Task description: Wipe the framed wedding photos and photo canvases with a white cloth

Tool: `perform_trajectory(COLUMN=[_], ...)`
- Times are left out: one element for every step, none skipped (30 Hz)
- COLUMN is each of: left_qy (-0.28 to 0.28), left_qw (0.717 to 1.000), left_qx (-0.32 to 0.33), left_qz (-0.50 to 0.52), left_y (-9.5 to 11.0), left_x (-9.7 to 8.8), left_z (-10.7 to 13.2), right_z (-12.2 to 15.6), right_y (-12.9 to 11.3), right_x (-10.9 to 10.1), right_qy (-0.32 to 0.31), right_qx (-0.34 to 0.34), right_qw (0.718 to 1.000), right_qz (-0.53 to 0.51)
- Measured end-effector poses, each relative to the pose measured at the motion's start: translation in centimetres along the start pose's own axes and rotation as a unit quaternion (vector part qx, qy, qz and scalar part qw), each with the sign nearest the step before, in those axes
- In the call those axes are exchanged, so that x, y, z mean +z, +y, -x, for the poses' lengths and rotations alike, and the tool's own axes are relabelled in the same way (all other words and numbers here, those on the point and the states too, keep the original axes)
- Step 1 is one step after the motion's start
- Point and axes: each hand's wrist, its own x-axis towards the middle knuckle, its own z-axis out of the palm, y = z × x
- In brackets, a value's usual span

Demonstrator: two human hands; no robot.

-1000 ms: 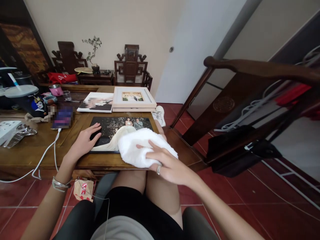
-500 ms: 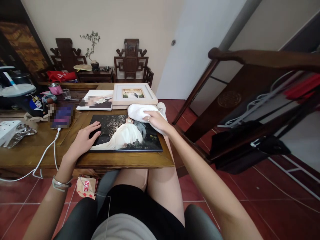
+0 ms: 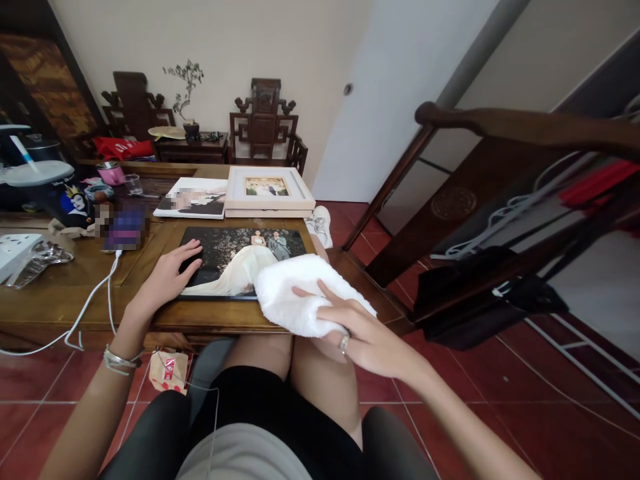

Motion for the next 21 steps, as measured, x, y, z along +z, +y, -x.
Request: perform_trajectory(left_qy=[-0.001, -0.002, -0.004, -0.005, -0.007, -0.009, -0.011, -0.012, -0.012, -0.011, -0.011, -0.01, -0.009, -0.008, -0.007, -0.006, -0.005, -0.004, -0.002, -0.001, 0.0], left_qw=[1.0, 1.0, 1.0, 1.0, 1.0, 1.0, 1.0, 1.0, 1.0, 1.0, 1.0, 1.0, 1.0, 1.0, 1.0, 1.0, 1.0, 1.0, 1.0, 1.0, 1.0], left_qx=[0.001, 0.002, 0.003, 0.004, 0.005, 0.005, 0.004, 0.003, 0.001, 0.0, 0.0, 0.0, 0.001, 0.001, 0.001, 0.0, 0.001, 0.001, 0.001, 0.002, 0.002], left_qz=[-0.001, -0.003, -0.004, -0.006, -0.007, -0.009, -0.009, -0.01, -0.009, -0.007, -0.004, 0.0, 0.002, 0.004, 0.005, 0.004, 0.002, 0.001, 0.001, 0.001, 0.001], left_y=[0.0, 0.0, 0.0, 0.1, 0.1, 0.1, 0.1, 0.1, 0.1, 0.1, 0.2, 0.2, 0.2, 0.2, 0.2, 0.2, 0.2, 0.2, 0.1, 0.1, 0.1], left_x=[0.0, -0.1, -0.1, -0.1, -0.2, -0.3, -0.3, -0.4, -0.4, -0.5, -0.5, -0.5, -0.5, -0.5, -0.5, -0.4, -0.4, -0.4, -0.3, -0.3, -0.2], left_z=[0.0, 0.0, 0.0, 0.0, 0.0, 0.0, 0.0, 0.0, 0.0, 0.0, 0.0, 0.0, 0.0, 0.0, -0.1, -0.1, -0.1, -0.1, -0.1, -0.1, -0.1], right_z=[-0.3, -1.0, -2.0, -3.3, -4.8, -6.4, -8.0, -9.7, -11.2, -12.6, -13.8, -14.9, -15.6, -16.2, -16.4, -16.3, -15.9, -15.2, -14.2, -13.0, -11.5], right_y=[0.3, 0.5, 0.7, 0.9, 1.1, 1.2, 1.4, 1.5, 1.7, 1.9, 2.2, 2.4, 2.6, 2.7, 2.7, 2.7, 2.6, 2.4, 2.2, 1.9, 1.6], right_x=[-0.1, -0.2, -0.4, -0.5, -0.6, -0.7, -0.8, -0.9, -0.9, -0.9, -0.9, -0.9, -0.9, -0.8, -0.7, -0.6, -0.4, -0.2, 0.0, 0.3, 0.5], right_qy=[0.007, 0.015, 0.021, 0.025, 0.027, 0.029, 0.033, 0.044, 0.057, 0.07, 0.08, 0.088, 0.091, 0.093, 0.095, 0.095, 0.094, 0.09, 0.084, 0.076, 0.067], right_qx=[0.0, -0.001, -0.004, -0.008, -0.014, -0.021, -0.028, -0.033, -0.036, -0.038, -0.038, -0.036, -0.033, -0.032, -0.034, -0.04, -0.048, -0.059, -0.069, -0.078, -0.084], right_qw=[1.0, 1.0, 1.0, 1.0, 1.0, 0.999, 0.999, 0.998, 0.997, 0.997, 0.996, 0.996, 0.995, 0.994, 0.993, 0.992, 0.991, 0.99, 0.99, 0.99, 0.99], right_qz=[-0.001, -0.001, -0.002, -0.003, -0.006, -0.01, -0.015, -0.02, -0.022, -0.02, -0.012, 0.0, 0.017, 0.036, 0.055, 0.071, 0.082, 0.089, 0.093, 0.093, 0.091])
